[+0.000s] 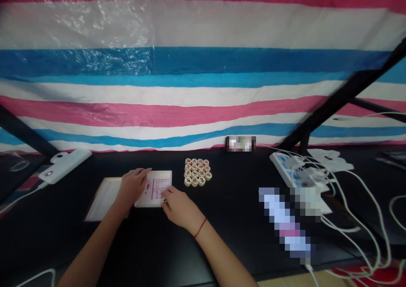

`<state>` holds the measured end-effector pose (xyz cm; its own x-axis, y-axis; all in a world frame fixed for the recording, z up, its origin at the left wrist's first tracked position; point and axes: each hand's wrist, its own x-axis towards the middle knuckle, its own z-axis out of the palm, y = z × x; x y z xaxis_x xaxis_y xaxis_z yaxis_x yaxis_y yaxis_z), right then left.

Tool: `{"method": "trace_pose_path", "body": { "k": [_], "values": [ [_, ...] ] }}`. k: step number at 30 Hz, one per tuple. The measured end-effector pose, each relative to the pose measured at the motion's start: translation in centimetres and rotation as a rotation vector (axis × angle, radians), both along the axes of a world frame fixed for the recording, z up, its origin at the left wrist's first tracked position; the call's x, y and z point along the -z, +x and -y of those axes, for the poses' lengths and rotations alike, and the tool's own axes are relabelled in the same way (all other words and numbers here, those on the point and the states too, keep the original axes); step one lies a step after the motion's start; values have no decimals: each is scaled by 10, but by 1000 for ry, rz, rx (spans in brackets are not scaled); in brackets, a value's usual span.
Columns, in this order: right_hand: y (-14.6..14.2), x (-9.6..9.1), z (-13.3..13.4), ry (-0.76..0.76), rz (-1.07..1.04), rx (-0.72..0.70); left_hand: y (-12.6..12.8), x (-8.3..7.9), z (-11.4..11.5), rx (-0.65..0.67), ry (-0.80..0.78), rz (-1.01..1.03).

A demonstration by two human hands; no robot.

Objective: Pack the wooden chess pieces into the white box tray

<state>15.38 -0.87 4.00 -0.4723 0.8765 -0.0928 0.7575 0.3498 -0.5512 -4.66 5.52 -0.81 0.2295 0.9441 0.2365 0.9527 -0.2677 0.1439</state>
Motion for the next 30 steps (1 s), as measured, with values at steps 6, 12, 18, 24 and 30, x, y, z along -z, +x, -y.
{"method": "trace_pose_path", "body": {
  "k": [6, 12, 18, 24, 30],
  "values": [
    [-1, -1, -7, -58, -75, 24, 1, -1, 1, 1, 0, 24],
    [1, -4, -3, -55, -366, 126, 0, 1, 3, -25, 3, 32],
    [65, 33, 8, 95, -838, 921, -1, 4, 6, -50, -9, 56],
    [111, 64, 6, 54, -686, 1040, 2, 4, 7, -90, -34, 49],
    [110, 66, 1, 145, -488, 1042, 2, 6, 7, -89, -31, 50]
  ]
}}
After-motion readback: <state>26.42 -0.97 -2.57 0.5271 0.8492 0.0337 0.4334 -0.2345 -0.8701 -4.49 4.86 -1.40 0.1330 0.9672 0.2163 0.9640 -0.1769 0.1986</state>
